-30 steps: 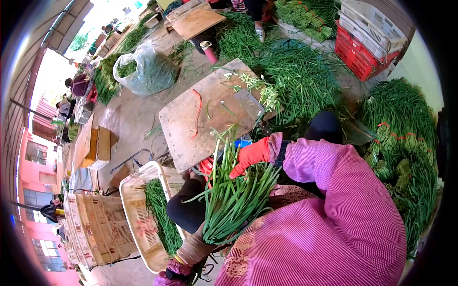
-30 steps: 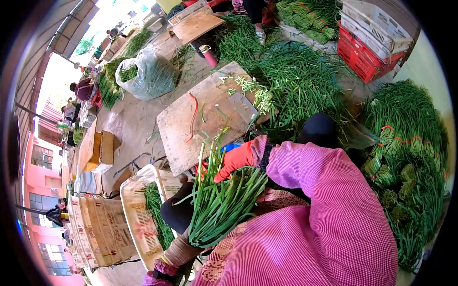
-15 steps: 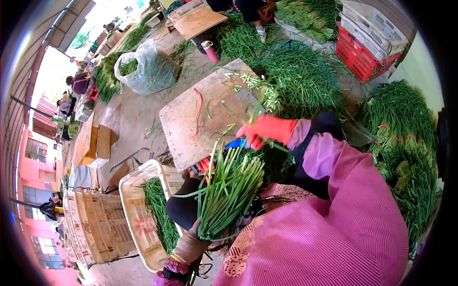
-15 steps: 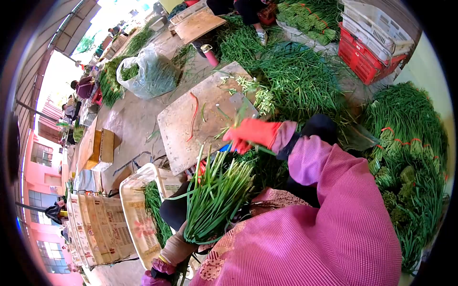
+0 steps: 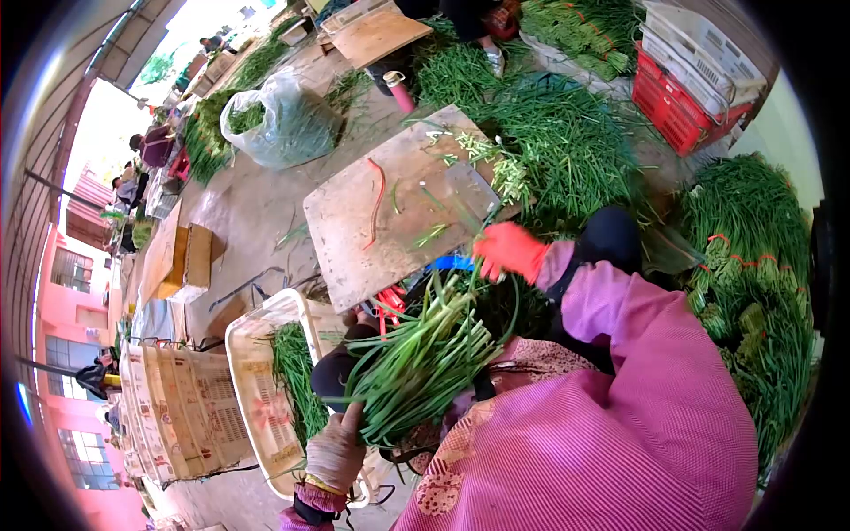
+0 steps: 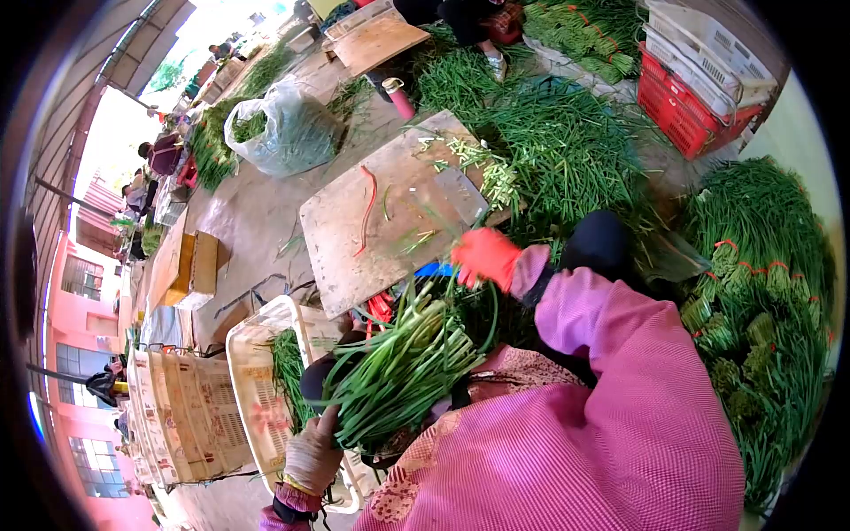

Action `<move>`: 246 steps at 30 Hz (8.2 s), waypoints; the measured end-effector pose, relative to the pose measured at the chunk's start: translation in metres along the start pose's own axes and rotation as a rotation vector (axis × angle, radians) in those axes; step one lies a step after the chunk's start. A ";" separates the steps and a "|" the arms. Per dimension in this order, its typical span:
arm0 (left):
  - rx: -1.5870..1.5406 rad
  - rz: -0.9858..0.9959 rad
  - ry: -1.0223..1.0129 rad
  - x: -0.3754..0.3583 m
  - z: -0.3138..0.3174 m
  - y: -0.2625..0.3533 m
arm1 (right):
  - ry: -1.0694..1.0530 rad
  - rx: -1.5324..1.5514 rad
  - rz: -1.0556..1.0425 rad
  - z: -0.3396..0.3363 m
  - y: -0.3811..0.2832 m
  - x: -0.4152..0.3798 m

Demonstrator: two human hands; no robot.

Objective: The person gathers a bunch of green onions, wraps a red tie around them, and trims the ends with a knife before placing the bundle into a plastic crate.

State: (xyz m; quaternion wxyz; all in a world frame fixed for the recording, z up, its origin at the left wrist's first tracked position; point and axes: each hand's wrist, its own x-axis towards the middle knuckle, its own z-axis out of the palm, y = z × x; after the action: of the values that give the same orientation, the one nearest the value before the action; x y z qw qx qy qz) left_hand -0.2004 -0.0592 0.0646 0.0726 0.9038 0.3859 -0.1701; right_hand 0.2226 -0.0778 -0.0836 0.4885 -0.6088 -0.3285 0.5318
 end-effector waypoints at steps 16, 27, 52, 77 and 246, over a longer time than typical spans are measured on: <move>0.170 0.053 0.427 -0.029 0.051 -0.020 | -0.509 -0.069 0.076 0.043 -0.007 -0.033; 0.166 0.048 0.451 -0.037 0.074 -0.027 | -0.085 -0.310 -0.023 0.051 -0.008 -0.048; 0.133 0.062 0.434 -0.036 0.096 -0.036 | -0.908 -0.121 -0.112 0.115 -0.004 -0.010; 0.141 0.099 0.426 -0.034 0.110 -0.053 | -1.112 -0.637 -0.193 0.191 -0.004 0.082; -1.044 -0.033 -0.062 0.065 0.002 -0.057 | -0.242 0.254 -0.034 0.024 -0.040 0.017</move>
State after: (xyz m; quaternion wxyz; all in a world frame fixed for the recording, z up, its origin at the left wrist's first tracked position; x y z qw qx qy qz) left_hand -0.1999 0.0236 0.0392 0.5222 0.7357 0.4310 0.0169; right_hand 0.2080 -0.0437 -0.0500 0.5274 -0.4679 -0.3253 0.6301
